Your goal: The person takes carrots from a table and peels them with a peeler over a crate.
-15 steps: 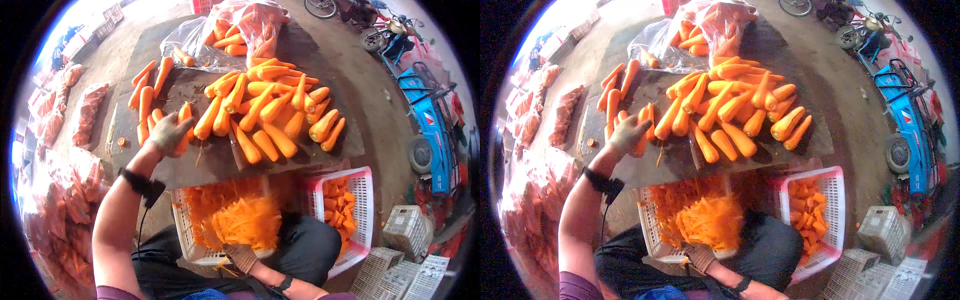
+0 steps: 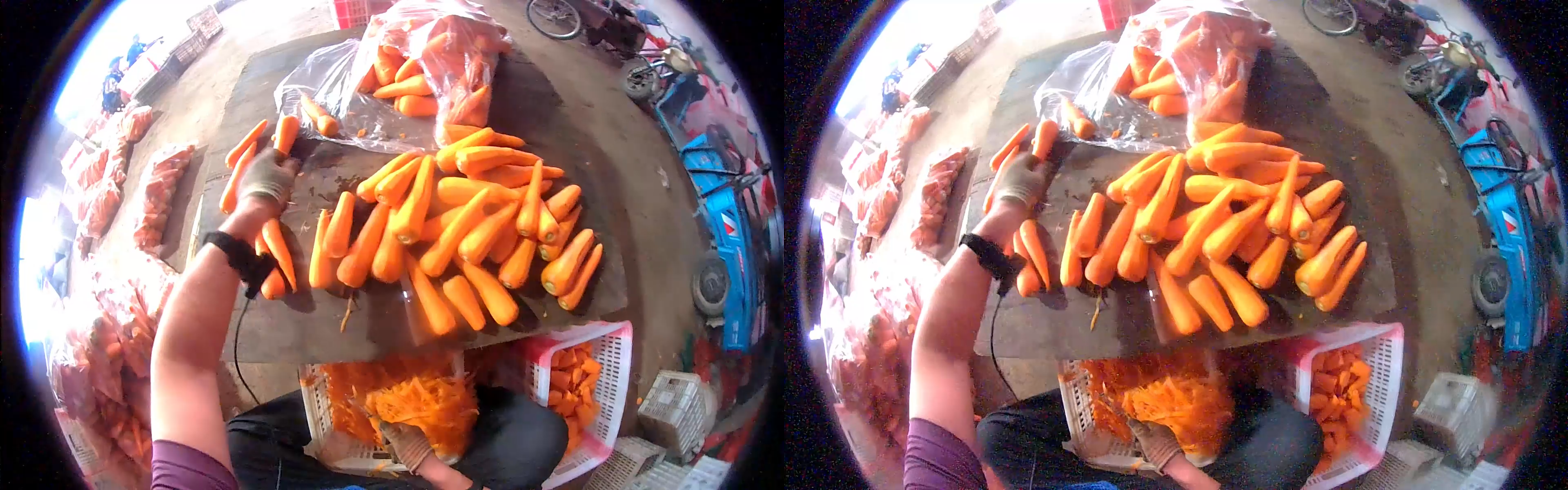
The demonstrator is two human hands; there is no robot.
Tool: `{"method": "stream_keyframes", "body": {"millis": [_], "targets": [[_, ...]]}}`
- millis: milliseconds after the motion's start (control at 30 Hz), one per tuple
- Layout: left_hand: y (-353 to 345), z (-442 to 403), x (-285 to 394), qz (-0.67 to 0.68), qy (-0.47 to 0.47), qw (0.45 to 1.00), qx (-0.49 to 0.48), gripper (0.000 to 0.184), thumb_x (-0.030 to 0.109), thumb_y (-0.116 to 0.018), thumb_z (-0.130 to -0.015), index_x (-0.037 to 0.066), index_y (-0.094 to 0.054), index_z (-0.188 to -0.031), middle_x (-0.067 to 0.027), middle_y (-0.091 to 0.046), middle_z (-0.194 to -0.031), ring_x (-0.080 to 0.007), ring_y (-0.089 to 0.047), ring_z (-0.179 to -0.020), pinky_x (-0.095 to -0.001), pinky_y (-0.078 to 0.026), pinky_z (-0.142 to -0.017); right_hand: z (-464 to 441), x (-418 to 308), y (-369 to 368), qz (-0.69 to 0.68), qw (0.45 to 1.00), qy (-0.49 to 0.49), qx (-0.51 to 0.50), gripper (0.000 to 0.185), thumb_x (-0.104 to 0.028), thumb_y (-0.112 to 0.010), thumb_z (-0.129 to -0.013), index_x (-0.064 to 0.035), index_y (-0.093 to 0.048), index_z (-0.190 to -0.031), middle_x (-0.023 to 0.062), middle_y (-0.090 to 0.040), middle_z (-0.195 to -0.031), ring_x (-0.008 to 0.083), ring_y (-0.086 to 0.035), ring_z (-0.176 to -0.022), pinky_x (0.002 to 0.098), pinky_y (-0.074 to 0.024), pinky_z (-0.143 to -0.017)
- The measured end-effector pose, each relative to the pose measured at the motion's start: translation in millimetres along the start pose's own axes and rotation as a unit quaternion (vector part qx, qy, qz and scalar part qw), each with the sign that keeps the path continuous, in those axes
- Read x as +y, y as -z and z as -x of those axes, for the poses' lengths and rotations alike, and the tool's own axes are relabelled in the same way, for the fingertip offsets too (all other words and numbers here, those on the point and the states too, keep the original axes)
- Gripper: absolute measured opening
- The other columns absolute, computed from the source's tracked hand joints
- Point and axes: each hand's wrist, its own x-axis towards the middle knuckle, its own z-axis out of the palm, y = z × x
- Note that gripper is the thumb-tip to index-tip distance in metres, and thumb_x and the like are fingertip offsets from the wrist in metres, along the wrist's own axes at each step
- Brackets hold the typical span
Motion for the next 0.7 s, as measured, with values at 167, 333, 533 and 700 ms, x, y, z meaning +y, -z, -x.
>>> {"method": "stream_keyframes", "body": {"millis": [167,333,533,700], "targets": [[28.6,-39.2,-68.8,-0.13,-0.017,0.987,0.089,0.032,0.031,-0.058,-0.08,0.005,-0.062,-0.099,-0.02,-0.064,-0.09,-0.0354,-0.062,-0.086,-0.0411,-0.048,-0.073,-23.5,18.6,0.2,0.081,0.996,-0.034,-0.004,0.051,-0.05,-0.039,-0.089,-0.0023,-0.059,-0.089,0.0194,-0.06,-0.078,0.0362,-0.058,-0.076,0.0443,-0.0443,-0.071],[3.1,-28.7,-49.0,-0.293,-0.014,0.955,-0.049,0.032,0.03,-0.059,-0.079,0.005,-0.062,-0.099,-0.0196,-0.059,-0.107,-0.0329,-0.059,-0.1,-0.0414,-0.049,-0.079,-38.2,28.7,-6.8,0.011,1.0,-0.002,0.026,0.053,-0.056,-0.05,-0.085,-0.0052,-0.056,-0.071,0.0005,-0.048,-0.053,0.0111,-0.046,-0.047,0.0256,-0.0381,-0.045],[7.5,-36.5,-55.3,-0.298,0.068,0.933,-0.19,0.04,0.036,-0.064,-0.072,0.012,-0.066,-0.103,-0.0187,-0.062,-0.102,-0.029,-0.061,-0.099,-0.0374,-0.05,-0.077,-35.8,28.6,-18.3,-0.007,0.996,-0.084,0.016,0.053,-0.053,-0.044,-0.087,-0.0021,-0.059,-0.081,0.0164,-0.061,-0.072,0.0336,-0.058,-0.071,0.0412,-0.0438,-0.068],[38.1,15.4,-49.8,-0.26,0.02,0.959,-0.113,0.035,0.036,-0.068,-0.067,0.008,-0.067,-0.089,-0.0148,-0.065,-0.091,-0.0296,-0.064,-0.085,-0.0362,-0.049,-0.074,-26.3,32.2,-30.8,-0.003,0.996,-0.087,-0.006,0.05,-0.049,-0.048,-0.086,-0.0014,-0.062,-0.08,0.0162,-0.06,-0.068,0.0323,-0.058,-0.067,0.0395,-0.0442,-0.064]]}}
